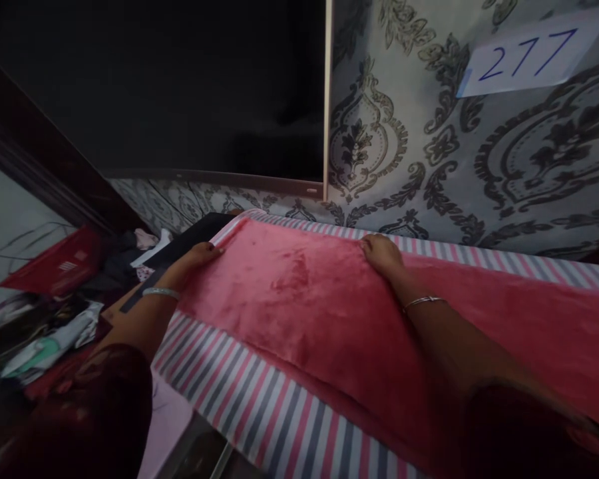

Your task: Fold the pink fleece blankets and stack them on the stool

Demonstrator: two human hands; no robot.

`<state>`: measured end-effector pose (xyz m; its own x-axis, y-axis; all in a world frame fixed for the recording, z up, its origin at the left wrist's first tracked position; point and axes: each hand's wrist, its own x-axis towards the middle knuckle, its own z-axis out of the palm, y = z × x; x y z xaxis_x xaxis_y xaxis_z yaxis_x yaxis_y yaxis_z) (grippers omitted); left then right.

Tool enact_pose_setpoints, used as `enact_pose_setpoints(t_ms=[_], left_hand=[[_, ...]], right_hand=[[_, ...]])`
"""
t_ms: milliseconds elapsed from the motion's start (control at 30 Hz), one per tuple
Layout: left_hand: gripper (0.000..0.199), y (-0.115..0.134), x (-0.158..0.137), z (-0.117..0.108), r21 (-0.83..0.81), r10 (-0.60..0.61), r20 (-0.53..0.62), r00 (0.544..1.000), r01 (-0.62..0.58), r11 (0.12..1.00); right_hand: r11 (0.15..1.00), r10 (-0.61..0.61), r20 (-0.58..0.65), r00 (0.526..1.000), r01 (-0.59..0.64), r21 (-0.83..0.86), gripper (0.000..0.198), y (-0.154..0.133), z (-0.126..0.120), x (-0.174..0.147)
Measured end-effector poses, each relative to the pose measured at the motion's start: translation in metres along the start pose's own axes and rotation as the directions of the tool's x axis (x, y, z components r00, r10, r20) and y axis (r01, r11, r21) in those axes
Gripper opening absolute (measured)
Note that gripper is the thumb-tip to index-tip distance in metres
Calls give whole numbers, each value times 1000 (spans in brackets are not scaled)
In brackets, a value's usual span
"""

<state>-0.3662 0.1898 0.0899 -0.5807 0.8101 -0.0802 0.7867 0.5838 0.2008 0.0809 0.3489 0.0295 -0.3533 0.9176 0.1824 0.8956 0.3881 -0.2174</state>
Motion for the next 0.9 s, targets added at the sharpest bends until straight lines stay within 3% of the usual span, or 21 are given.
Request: enact_pose_setpoints(t_ms=[133,267,367,467,667,900], left_hand=[[40,-24,-32,0,34,5,14,1000,-6,999],[42,-39,-58,0,34,3,19,1000,-4,999],[47,-45,-77,3,25,13,-15,1000,-12,1000],[50,-46,-90,8,32,12,-70,997,-10,999],[30,-37,-94,10,69,12,-123,992,-4,998],[27,-23,-72,-7,34,17,-199,980,-10,999]], right_hand=[[980,-197,-112,974,193,-41,42,-3,-10,-44],[853,-486,-225,845,514,90,43,-10,-25,-137],[813,-541,-159,826,562,153,40,-14,-34,-212],[817,-540,-126,832,554,160,41,-10,-30,-260],[851,-468,-195,862,499,165,37,-1,-6,-278],[854,-445,-300,844,501,142,36,-6,4,-279]])
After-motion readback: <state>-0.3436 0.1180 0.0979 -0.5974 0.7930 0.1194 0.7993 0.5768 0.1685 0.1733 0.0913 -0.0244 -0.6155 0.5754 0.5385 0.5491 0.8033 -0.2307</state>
